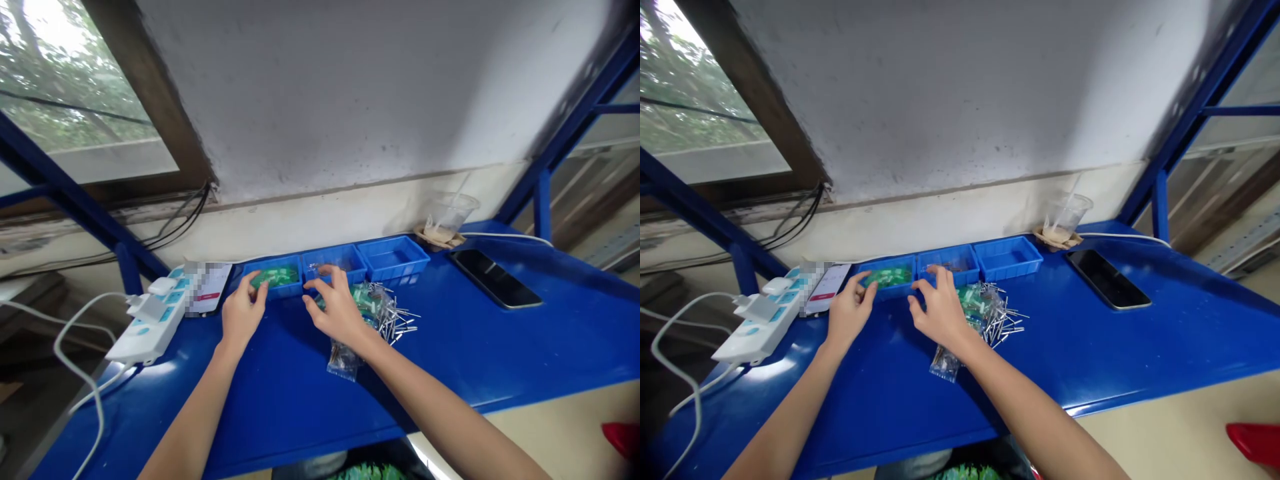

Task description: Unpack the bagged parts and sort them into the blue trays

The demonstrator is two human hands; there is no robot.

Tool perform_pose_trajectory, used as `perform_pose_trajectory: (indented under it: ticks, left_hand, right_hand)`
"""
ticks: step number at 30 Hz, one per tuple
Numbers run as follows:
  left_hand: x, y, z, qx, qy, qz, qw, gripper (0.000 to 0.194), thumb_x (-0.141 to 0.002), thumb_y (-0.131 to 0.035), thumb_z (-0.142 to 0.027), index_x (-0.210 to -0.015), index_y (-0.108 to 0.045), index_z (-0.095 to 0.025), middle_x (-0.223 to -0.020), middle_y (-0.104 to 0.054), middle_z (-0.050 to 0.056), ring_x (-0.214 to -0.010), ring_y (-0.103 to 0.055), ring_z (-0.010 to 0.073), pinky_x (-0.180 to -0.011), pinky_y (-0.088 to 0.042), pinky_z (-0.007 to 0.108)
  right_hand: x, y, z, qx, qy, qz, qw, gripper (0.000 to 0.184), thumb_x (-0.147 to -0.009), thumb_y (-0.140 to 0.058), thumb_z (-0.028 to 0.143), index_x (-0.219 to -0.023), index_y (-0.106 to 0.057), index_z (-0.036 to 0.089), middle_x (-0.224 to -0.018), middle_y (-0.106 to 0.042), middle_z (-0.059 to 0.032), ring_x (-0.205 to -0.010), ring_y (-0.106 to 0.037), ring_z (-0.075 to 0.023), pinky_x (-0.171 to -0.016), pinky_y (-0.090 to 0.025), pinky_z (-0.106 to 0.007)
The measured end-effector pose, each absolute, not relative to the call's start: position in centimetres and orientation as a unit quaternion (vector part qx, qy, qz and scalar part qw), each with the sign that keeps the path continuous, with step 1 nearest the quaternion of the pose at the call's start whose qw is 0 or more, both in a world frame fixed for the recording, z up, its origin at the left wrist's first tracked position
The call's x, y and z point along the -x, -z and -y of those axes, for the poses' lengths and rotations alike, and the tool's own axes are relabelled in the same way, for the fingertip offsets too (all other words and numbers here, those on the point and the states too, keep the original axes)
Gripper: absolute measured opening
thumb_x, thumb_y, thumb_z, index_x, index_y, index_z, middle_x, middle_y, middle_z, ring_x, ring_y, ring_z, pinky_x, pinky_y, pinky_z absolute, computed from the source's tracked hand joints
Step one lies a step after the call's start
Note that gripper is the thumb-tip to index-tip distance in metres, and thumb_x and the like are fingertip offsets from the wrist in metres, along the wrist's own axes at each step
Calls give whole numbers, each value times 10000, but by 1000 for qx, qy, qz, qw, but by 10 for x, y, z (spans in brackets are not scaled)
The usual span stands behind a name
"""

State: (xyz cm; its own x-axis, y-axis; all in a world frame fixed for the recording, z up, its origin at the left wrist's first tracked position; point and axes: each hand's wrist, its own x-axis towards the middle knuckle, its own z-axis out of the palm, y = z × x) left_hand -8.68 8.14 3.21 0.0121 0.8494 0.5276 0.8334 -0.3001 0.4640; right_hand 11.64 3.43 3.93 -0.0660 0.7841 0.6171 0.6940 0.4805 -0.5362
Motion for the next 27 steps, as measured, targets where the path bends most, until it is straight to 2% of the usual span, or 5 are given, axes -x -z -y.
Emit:
perform_pose_trajectory:
  ticks: [4,12,15,18,27]
  left_hand:
    - [89,-33,-83,-698,-382,-605,14,342,-869,-469,-391,-1134,-539,-187,-567,-425,-55,-515,-476,134,-549,-351,230]
    - [61,-28,-61,-783,-358,-497,107,241,-861,-489,-278,-1085,-532,-201,-793,-516,-2,-564,-445,109,-602,-418,241]
    - [50,-23,-52,-821,-316,-445,168,132,-875,-447,-233,-933,-555,-186,-776,-523,3,-627,-491,124,-613,-423,243]
    - [47,-18,-52,-834,-289,-421,211,127,-878,-437,-226,-822,-537,-172,-775,-538,17,-687,-529,144,-640,-439,254]
    - [55,-16,-59,-836,-281,-421,214,146,-849,-426,-157,-819,-569,-166,-801,-586,36,-747,-574,168,-682,-456,272]
  right_hand:
    - [-116,-41,-32,509,-75,727,454,176,-835,-526,260,-963,-620,184,-1145,-427,-128,-1116,-411,-278,-934,-408,-475]
    - [-116,-44,-30,497,-108,741,439,186,-853,-512,278,-980,-618,193,-1051,-482,-103,-1034,-445,-247,-905,-423,-437]
    - [-114,-45,-28,491,-124,755,417,179,-869,-491,271,-960,-619,186,-1003,-501,-87,-1004,-449,-225,-900,-416,-402]
    - [-112,-43,-28,496,-142,767,381,184,-881,-473,276,-940,-616,175,-972,-512,-83,-980,-449,-216,-874,-421,-380]
    - [-111,-41,-26,491,-158,785,343,210,-879,-477,292,-1002,-596,171,-976,-525,-81,-981,-454,-214,-891,-398,-391]
